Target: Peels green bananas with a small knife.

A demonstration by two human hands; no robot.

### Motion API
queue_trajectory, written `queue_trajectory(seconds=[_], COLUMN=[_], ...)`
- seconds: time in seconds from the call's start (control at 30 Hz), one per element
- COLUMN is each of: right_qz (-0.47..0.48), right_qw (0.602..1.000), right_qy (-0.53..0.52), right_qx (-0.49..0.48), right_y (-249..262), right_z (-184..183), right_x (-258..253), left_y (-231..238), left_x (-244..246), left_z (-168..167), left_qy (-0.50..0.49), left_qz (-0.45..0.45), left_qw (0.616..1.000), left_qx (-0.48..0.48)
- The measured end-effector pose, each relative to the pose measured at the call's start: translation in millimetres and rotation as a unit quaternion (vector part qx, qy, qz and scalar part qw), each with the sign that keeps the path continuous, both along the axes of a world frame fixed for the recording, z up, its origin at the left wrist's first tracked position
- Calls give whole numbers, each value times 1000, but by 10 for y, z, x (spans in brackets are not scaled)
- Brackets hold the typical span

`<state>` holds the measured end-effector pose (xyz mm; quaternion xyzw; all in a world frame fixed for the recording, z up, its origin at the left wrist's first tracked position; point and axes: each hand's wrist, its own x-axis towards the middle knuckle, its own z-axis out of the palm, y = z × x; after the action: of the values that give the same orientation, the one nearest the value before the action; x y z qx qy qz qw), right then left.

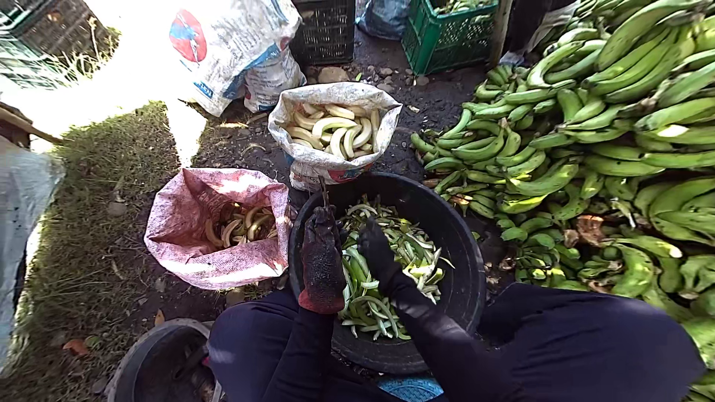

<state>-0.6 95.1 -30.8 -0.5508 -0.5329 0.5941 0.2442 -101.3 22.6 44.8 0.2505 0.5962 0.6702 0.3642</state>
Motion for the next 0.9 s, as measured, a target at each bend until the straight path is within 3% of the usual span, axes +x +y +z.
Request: queue_trajectory(seconds=[0.07, 0.17, 0.33, 0.4, 0.5, 0.6, 0.67, 0.77, 0.83, 0.9], right_qz=[115, 217, 279, 280, 282, 199, 128, 42, 26, 6], right_qw=[971, 872, 781, 795, 859, 955, 987, 983, 926, 894], right_qy=[-210, -438, -551, -531, -428, -213, -57, 163, 365, 436], right_qx=[-5, 16, 88, 87, 9, -60, -77, -77, -98, -105], right_y=[-325, -747, -920, -833, -604, -405, -309, -224, -168, -68], right_z=[-343, -737, -973, -957, -770, -722, -564, -136, 83, 274], right_x=[4, 93, 273, 278, 396, 688, 905, 1307, 1546, 1664], left_y=[-11, -21, -15, -8, -1, 22, 24, -3, -2, 3], left_x=[-11, 0, 10, 20, 41, 74, 115, 180, 215, 292], left_z=[-23, 27, 44, 53, 75, 63, 67, 55, 48, 51], left_qy=[9, 9, 12, 14, 2, 7, -10, -21, -15, -13], left_qz=[-11, -10, -11, -19, -23, -27, -35, -81, -129, -177], left_qw=[1000, 1000, 999, 999, 999, 999, 998, 995, 989, 981], left_qx=[-3, -13, -36, -40, -44, -45, -50, -50, -68, -76])
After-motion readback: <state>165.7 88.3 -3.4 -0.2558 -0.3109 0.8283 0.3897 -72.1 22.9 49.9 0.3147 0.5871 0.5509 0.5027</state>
